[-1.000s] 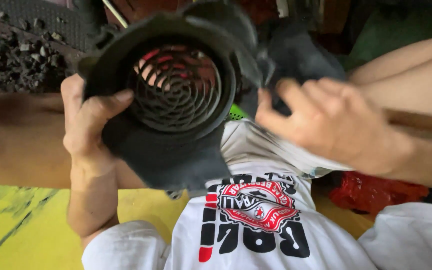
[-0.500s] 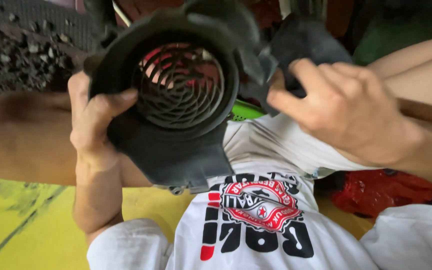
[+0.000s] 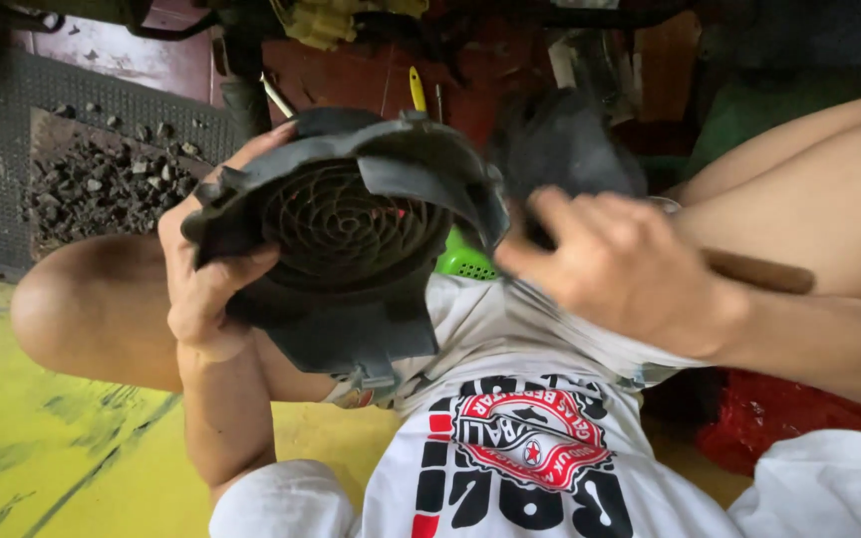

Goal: Cleaning a motorcycle fan shroud using a cloth to remove dirt and debris.

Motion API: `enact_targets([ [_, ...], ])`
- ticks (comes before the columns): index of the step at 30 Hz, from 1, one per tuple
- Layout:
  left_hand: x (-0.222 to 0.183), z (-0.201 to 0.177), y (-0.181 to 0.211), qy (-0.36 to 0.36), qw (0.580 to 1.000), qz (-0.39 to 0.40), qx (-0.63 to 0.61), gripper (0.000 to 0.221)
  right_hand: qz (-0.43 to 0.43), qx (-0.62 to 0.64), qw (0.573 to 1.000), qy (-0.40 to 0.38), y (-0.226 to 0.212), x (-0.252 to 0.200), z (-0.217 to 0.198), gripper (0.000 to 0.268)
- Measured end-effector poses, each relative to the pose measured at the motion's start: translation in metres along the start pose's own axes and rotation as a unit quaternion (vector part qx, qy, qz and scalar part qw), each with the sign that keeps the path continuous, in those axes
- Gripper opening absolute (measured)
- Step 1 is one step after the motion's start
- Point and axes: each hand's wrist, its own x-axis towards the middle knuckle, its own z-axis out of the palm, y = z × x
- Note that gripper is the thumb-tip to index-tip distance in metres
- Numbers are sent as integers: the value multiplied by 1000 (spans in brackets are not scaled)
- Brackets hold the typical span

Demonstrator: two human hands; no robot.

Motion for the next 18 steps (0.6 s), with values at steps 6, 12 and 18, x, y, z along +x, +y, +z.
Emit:
enact_targets([
  [6, 3, -2, 1, 7, 1000, -4, 18, 85, 22, -31, 999, -15, 2, 2, -6, 32],
  [12, 6, 1, 1, -26, 1000, -16, 4, 85, -1, -13, 999, -31, 1, -2, 6, 24],
  [18, 3, 5, 6, 20, 999, -12, -31, 85, 72, 260, 961, -53, 16, 6, -9, 38],
])
